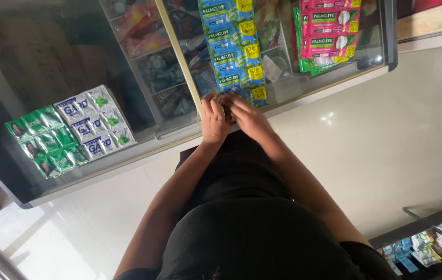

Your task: Organizing and folding long strips of shampoo and conditioner sachets on top of a display counter in a shop.

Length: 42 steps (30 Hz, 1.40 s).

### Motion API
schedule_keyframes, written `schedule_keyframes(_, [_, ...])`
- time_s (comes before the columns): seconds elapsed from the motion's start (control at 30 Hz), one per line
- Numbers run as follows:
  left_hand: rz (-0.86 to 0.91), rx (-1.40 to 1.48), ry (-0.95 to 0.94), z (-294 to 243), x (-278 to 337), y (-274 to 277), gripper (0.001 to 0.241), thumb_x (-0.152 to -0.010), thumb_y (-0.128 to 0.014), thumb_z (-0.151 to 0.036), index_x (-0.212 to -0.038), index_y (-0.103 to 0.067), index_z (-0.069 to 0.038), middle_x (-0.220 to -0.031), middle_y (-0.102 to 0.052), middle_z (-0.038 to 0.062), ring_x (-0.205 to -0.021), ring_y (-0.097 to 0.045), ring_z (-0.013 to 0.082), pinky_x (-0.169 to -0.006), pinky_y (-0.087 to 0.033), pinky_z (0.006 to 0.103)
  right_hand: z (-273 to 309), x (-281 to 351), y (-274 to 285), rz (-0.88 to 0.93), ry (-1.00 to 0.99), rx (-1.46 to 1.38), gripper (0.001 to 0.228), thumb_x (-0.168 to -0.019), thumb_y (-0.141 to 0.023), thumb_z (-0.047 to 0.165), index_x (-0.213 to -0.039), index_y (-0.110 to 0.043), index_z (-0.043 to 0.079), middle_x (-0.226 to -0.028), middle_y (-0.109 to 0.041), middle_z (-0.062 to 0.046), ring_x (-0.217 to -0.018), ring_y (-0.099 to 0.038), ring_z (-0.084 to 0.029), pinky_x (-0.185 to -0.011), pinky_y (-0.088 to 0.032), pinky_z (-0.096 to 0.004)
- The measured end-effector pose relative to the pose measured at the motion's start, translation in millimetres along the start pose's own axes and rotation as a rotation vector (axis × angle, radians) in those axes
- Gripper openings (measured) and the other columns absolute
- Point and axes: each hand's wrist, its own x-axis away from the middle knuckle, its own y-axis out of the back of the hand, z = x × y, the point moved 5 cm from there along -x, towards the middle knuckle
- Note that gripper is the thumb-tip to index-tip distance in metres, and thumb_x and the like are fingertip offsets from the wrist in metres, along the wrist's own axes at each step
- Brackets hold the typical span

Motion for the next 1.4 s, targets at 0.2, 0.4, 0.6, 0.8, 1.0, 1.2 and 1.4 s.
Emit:
schedule_keyframes(0.2, [-0.005, 0.026, -0.046, -23, -11, 20, 0.066, -0.079, -0.084, -0.013, -0.134, -0.047, -0.004, -0.131, -0.047, 0.024, -0.126, -0.048, 0.0436, -0.105, -0.044, 0.048, -32, 22, 64, -0.174, -0.211, 0.244, 0.049, -0.086, -0.059, -0.014, -0.133, -0.066, -0.002, -0.144, -0.064, -0.013, -0.139, -0.057, -0.03, -0.109, -0.055, -0.037])
schedule_keyframes(0.4, [0.027, 0.056, -0.013, -17, -8, 15, 0.065, -0.081, -0.081, -0.009, -0.137, -0.047, -0.003, -0.132, -0.046, 0.022, -0.126, -0.049, 0.0417, -0.105, -0.046, 0.0469, 5, 7, 24, -0.069, -0.02, 0.055, 0.039, -0.093, -0.064, -0.007, -0.13, -0.067, 0.0, -0.137, -0.063, -0.013, -0.134, -0.057, -0.031, -0.108, -0.052, -0.041])
schedule_keyframes(0.6, [0.001, 0.07, -0.004, -25, -11, 21, 0.064, -0.079, -0.084, -0.009, -0.131, -0.048, -0.004, -0.129, -0.046, 0.021, -0.124, -0.049, 0.0414, -0.102, -0.045, 0.0471, -56, -21, 56, -0.143, -0.094, 0.108, 0.039, -0.098, -0.059, -0.009, -0.133, -0.068, 0.007, -0.139, -0.066, -0.01, -0.136, -0.061, -0.028, -0.108, -0.055, -0.037])
schedule_keyframes(0.8, [-0.099, 0.049, 0.158, -32, -16, 21, 0.073, -0.066, -0.083, -0.001, -0.13, -0.048, -0.003, -0.127, -0.049, 0.023, -0.121, -0.051, 0.0421, -0.1, -0.046, 0.0475, -48, -10, 49, -0.099, 0.039, 0.174, 0.051, -0.091, -0.06, -0.015, -0.138, -0.066, 0.005, -0.144, -0.063, -0.013, -0.14, -0.056, -0.033, -0.113, -0.052, -0.04])
schedule_keyframes(1.0, [-0.251, 0.252, 0.409, -20, -28, 10, 0.064, -0.082, -0.083, -0.005, -0.132, -0.043, -0.003, -0.106, -0.059, 0.018, -0.099, -0.063, 0.0353, -0.085, -0.051, 0.0444, -35, -21, 63, -0.005, 0.013, -0.156, 0.064, -0.08, -0.066, -0.012, -0.141, -0.06, 0.006, -0.146, -0.058, -0.016, -0.137, -0.057, -0.035, -0.112, -0.049, -0.042])
schedule_keyframes(1.2, [-0.26, 0.165, 0.386, -45, -16, -16, 0.063, -0.079, -0.071, 0.007, -0.133, -0.042, -0.006, -0.106, -0.06, 0.02, -0.089, -0.065, 0.033, -0.075, -0.058, 0.0425, -55, -35, 81, -0.168, -0.062, -0.211, 0.05, -0.097, -0.073, -0.001, -0.142, -0.056, 0.01, -0.144, -0.057, -0.015, -0.136, -0.059, -0.033, -0.113, -0.052, -0.04])
schedule_keyframes(1.4, [-0.242, 0.372, 0.51, -35, 15, -57, 0.055, -0.083, -0.063, 0.009, -0.13, -0.038, -0.004, -0.094, -0.065, 0.018, -0.087, -0.067, 0.0364, -0.074, -0.055, 0.0463, -46, -38, 47, 0.165, 0.346, 0.114, 0.05, -0.091, -0.073, 0.009, -0.139, -0.061, 0.009, -0.146, -0.057, -0.014, -0.138, -0.051, -0.037, -0.113, -0.042, -0.052])
